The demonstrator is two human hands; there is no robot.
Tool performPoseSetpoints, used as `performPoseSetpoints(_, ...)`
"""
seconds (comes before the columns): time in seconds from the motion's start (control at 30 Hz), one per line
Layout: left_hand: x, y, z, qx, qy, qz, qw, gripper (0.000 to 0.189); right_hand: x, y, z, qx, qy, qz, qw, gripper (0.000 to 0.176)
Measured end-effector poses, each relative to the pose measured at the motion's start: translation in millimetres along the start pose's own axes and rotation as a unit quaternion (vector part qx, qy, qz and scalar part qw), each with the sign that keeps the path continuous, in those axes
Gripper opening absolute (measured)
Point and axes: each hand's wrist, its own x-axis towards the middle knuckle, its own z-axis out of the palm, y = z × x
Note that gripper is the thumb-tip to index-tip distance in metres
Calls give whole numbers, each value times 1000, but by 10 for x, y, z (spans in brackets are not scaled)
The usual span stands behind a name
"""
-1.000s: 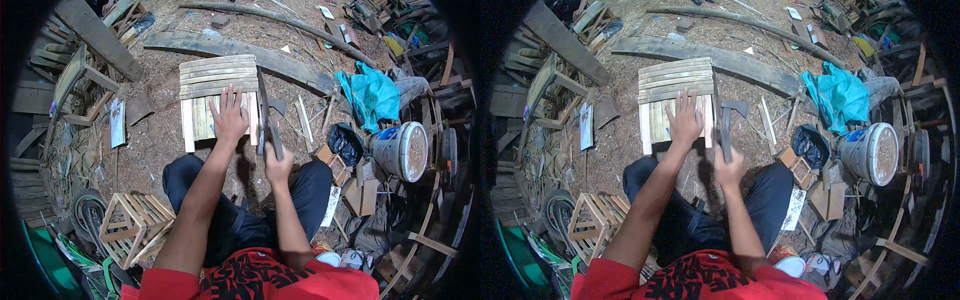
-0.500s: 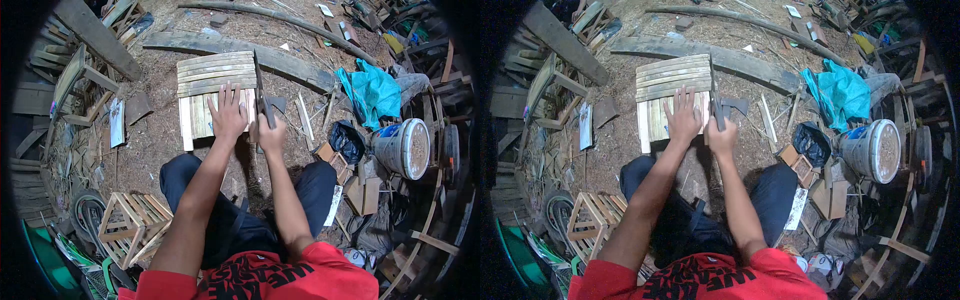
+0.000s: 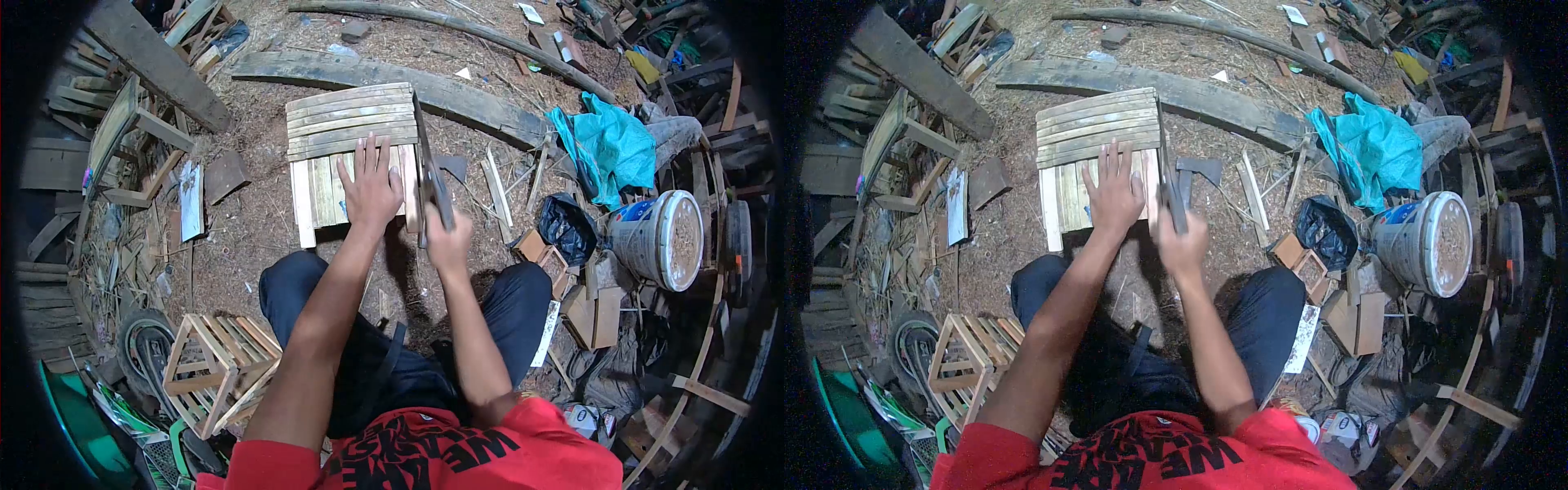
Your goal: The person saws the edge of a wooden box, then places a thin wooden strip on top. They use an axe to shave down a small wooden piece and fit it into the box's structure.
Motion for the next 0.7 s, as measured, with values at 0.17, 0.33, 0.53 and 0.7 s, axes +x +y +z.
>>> performPoseSetpoints(0.17, 43, 3, 45, 10, 7, 6, 1000, 68, -366, 87, -136, 28, 29, 10, 999, 26)
performPoseSetpoints(0.33, -30, -9, 26, 16, 4, 10, 1000, 67, 331, -70, 171, 6, -12, 25, 1000, 27)
performPoseSetpoints(0.53, 56, 19, 67, 1, 19, 6, 1000, 66, -485, -27, -168, 6, 31, 11, 999, 21)
performPoseSetpoints(0.7, 27, -4, 65, 9, 17, 8, 1000, 65, 467, -4, 273, -11, 34, -65, 997, 31)
